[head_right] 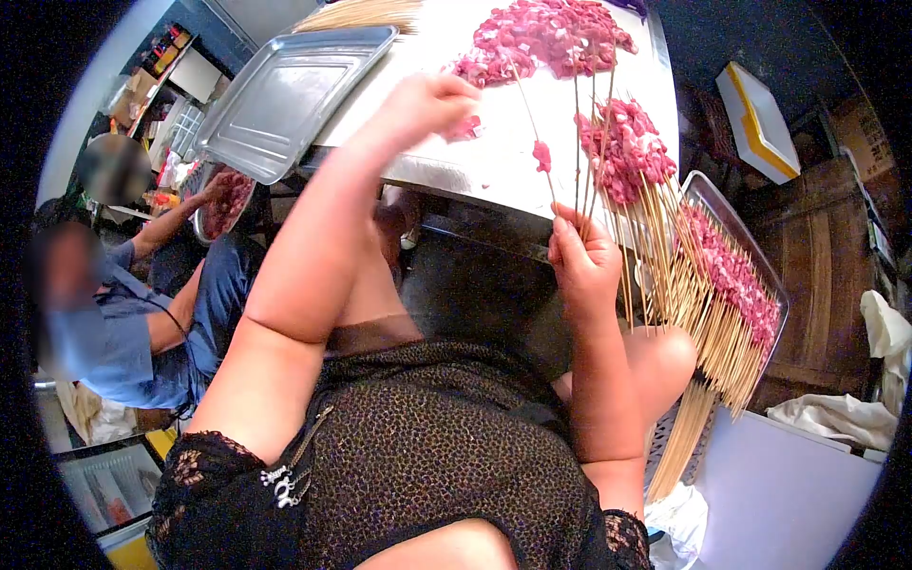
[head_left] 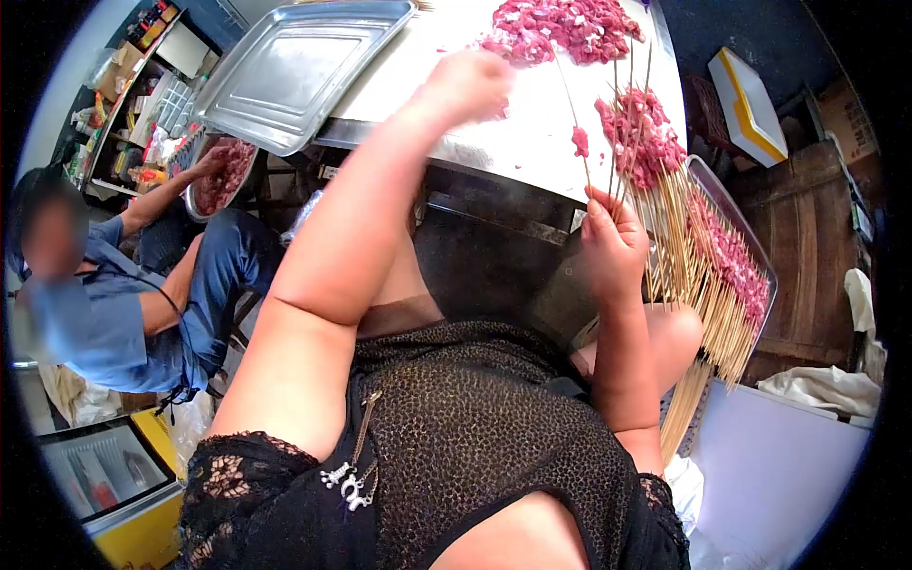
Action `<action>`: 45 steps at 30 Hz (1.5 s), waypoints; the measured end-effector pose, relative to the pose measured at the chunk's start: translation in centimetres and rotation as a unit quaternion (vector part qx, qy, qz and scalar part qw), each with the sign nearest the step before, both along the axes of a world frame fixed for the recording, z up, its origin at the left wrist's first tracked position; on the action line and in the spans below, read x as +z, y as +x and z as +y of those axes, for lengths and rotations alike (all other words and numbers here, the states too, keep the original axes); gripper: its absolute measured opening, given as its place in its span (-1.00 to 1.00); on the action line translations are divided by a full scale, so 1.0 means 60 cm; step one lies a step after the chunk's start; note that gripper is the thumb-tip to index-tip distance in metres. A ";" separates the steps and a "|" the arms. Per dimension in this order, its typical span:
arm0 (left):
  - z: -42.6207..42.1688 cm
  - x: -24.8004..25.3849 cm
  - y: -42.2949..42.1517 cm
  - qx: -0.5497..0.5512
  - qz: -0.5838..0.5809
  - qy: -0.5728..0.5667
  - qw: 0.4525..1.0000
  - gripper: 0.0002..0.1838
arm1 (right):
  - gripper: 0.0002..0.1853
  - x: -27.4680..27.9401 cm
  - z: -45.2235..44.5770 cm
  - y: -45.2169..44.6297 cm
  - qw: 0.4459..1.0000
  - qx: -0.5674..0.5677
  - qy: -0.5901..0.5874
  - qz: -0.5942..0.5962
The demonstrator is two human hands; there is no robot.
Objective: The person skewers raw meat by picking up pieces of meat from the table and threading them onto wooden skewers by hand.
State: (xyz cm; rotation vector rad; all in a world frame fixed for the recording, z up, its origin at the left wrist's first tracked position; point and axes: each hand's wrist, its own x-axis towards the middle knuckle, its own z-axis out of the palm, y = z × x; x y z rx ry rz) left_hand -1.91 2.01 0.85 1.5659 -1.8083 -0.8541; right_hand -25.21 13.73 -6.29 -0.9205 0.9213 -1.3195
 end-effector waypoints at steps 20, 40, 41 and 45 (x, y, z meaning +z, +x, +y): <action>-0.006 0.007 0.005 -0.004 0.391 0.147 0.909 -0.76 | -0.77 -0.005 0.007 0.012 0.995 0.043 -0.017 0.087; 0.004 0.011 -0.033 -0.027 0.335 0.154 0.929 -0.73 | -0.78 -0.001 0.010 -0.010 0.993 0.009 -0.013 0.117; 0.004 0.012 -0.032 -0.033 0.306 0.151 0.939 -0.73 | -0.78 -0.002 0.011 -0.011 0.993 0.007 -0.013 0.119; 0.005 0.012 -0.023 -0.073 0.282 0.143 0.946 -0.73 | -0.78 0.001 0.014 -0.010 0.989 0.006 -0.030 0.143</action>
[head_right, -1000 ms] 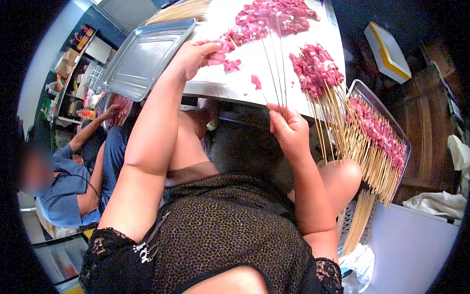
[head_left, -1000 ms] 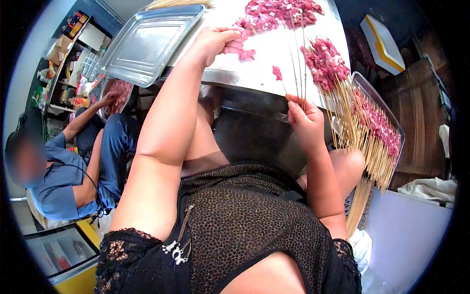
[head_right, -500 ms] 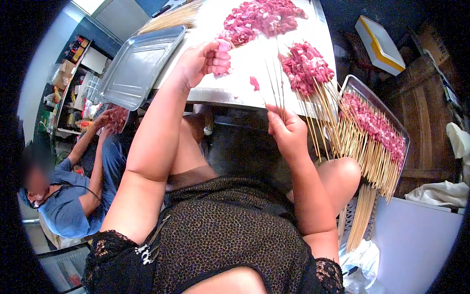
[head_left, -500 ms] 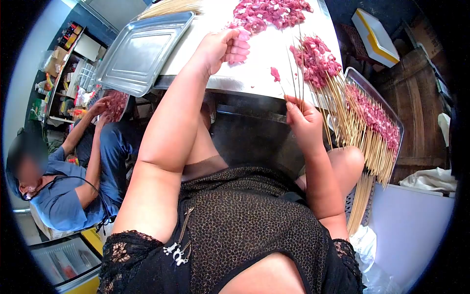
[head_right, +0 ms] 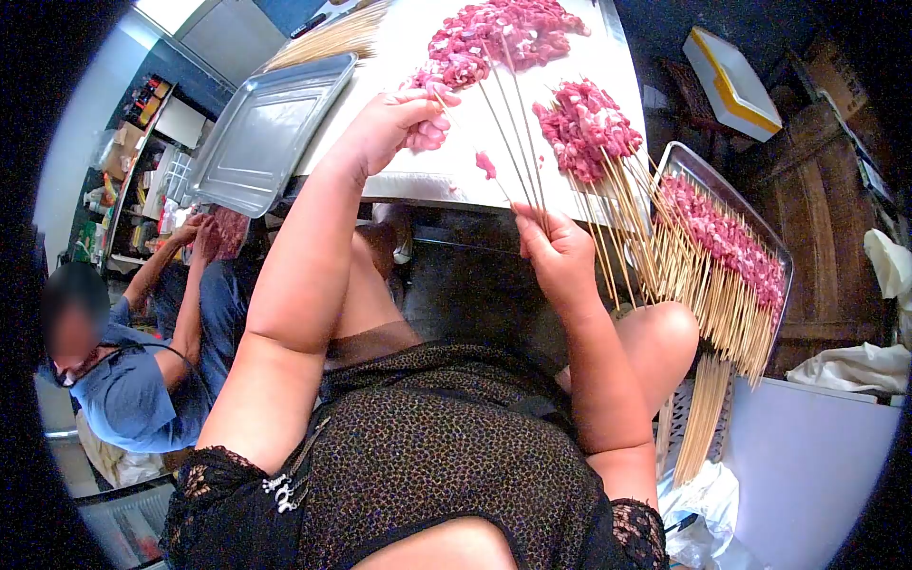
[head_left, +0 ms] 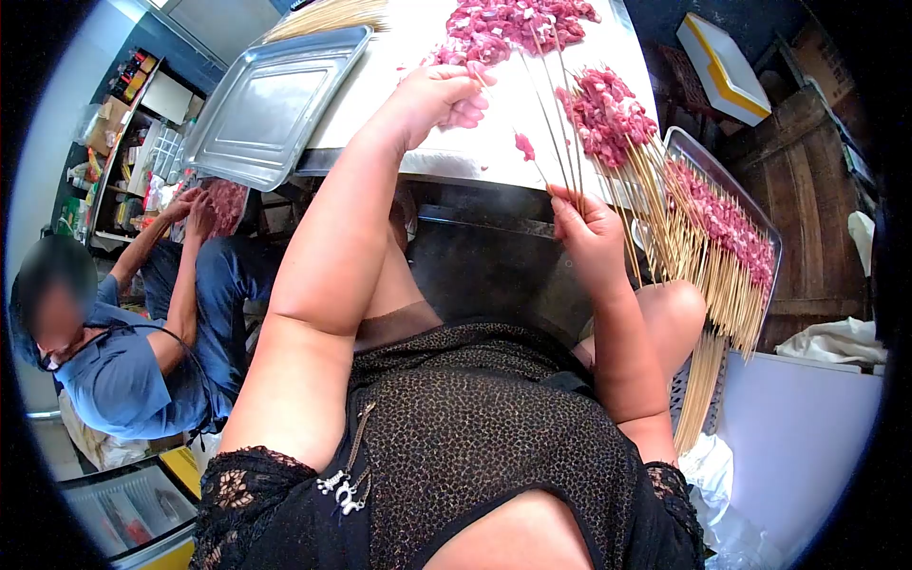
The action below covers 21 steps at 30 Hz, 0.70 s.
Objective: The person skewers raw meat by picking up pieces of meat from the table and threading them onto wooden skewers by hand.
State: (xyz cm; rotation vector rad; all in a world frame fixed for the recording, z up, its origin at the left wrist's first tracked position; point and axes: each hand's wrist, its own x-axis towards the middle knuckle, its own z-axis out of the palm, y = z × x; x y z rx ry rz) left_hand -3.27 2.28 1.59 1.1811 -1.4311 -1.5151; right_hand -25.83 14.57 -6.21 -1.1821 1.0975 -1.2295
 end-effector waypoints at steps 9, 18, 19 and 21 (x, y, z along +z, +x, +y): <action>-0.003 0.004 -0.008 0.037 0.050 0.010 0.998 -0.64 | -0.78 0.006 0.000 0.005 1.000 0.012 -0.007 0.013; 0.002 0.007 -0.018 0.037 0.227 0.023 0.973 -0.60 | -0.77 0.007 -0.005 0.003 1.000 0.013 0.001 -0.018; -0.001 0.004 -0.019 0.037 0.227 0.023 0.973 -0.60 | -0.77 0.007 -0.005 0.003 1.000 0.012 0.002 -0.018; -0.004 -0.001 -0.020 0.062 0.219 0.006 0.974 -0.60 | -0.78 0.011 -0.005 0.003 0.999 0.017 0.007 -0.029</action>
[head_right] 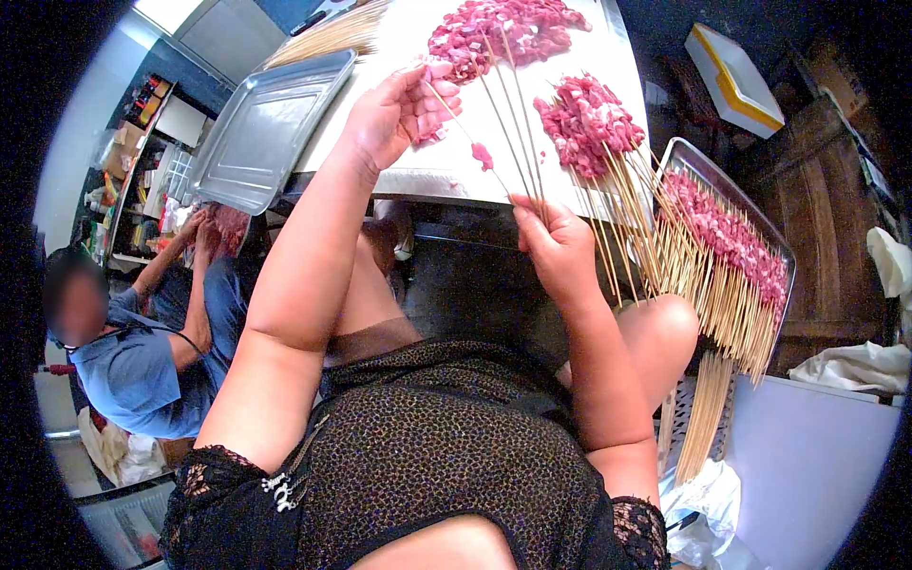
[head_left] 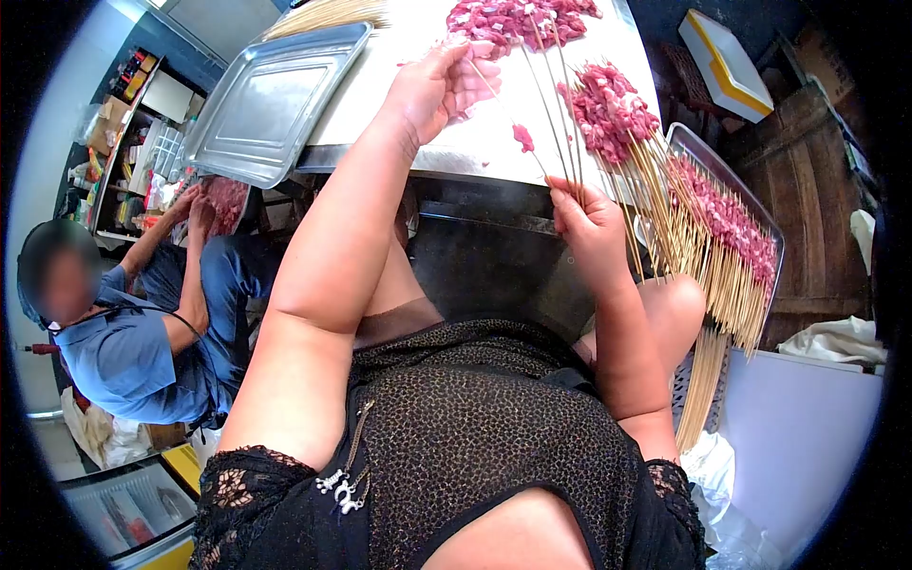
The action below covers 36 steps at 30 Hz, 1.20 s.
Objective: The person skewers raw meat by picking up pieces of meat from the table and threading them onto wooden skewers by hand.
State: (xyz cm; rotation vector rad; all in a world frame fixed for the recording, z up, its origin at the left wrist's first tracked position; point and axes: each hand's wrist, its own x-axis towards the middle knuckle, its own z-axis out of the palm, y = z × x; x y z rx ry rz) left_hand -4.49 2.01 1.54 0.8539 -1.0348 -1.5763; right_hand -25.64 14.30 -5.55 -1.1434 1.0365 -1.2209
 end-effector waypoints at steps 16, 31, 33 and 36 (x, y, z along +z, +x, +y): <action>0.003 -0.023 -0.013 0.114 -0.288 -0.307 0.900 -0.71 | -0.76 0.012 0.004 0.002 0.996 0.020 0.052 -0.070; 0.030 -0.003 -0.041 0.051 -0.282 -0.257 0.923 -0.75 | -0.75 0.008 -0.002 0.023 0.991 -0.001 0.045 -0.128; 0.027 0.000 -0.034 0.039 -0.252 -0.262 0.931 -0.72 | -0.76 0.012 -0.002 0.023 0.991 -0.007 0.030 -0.129; 0.026 0.007 -0.030 0.052 -0.147 -0.248 0.956 -0.64 | -0.76 0.009 -0.001 0.021 0.993 -0.015 0.013 -0.114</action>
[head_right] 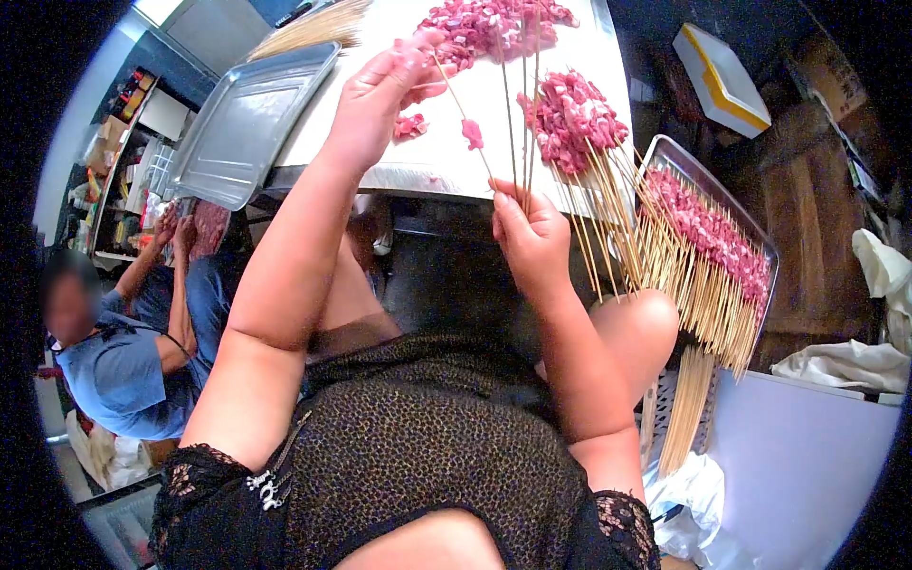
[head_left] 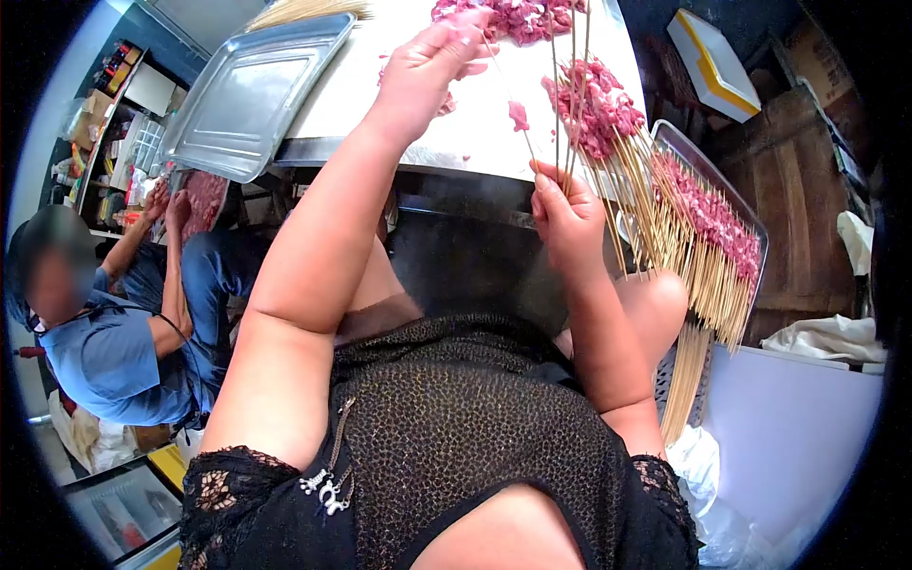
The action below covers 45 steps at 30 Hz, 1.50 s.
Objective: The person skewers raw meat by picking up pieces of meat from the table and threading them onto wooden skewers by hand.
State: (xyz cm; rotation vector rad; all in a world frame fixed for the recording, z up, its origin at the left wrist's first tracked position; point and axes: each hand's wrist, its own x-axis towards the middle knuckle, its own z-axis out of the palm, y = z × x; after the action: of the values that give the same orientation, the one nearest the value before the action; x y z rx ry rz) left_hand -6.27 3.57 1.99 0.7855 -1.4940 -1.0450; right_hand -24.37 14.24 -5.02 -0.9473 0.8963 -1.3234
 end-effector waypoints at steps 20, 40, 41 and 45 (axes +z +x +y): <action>-0.002 -0.012 -0.017 -0.028 0.264 0.164 0.950 -0.75 | -0.78 -0.020 0.012 0.016 0.999 -0.005 -0.011 0.053; -0.027 -0.020 -0.018 -0.010 0.032 0.312 0.950 -0.32 | -0.77 0.021 -0.009 -0.016 0.994 0.034 0.082 -0.065; -0.024 -0.019 -0.012 -0.039 -0.053 0.318 0.946 -0.29 | -0.77 0.022 -0.007 -0.017 0.994 0.033 0.086 -0.063; -0.016 -0.032 -0.019 -0.216 0.001 0.452 0.865 -0.34 | -0.77 0.017 -0.003 -0.016 0.994 0.025 0.085 -0.058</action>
State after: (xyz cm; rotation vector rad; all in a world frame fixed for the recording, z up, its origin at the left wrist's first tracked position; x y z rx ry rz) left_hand -7.39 2.64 0.04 1.0941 -1.1491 -2.1618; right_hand -25.36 14.05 -4.02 -0.7477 0.8750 -1.2258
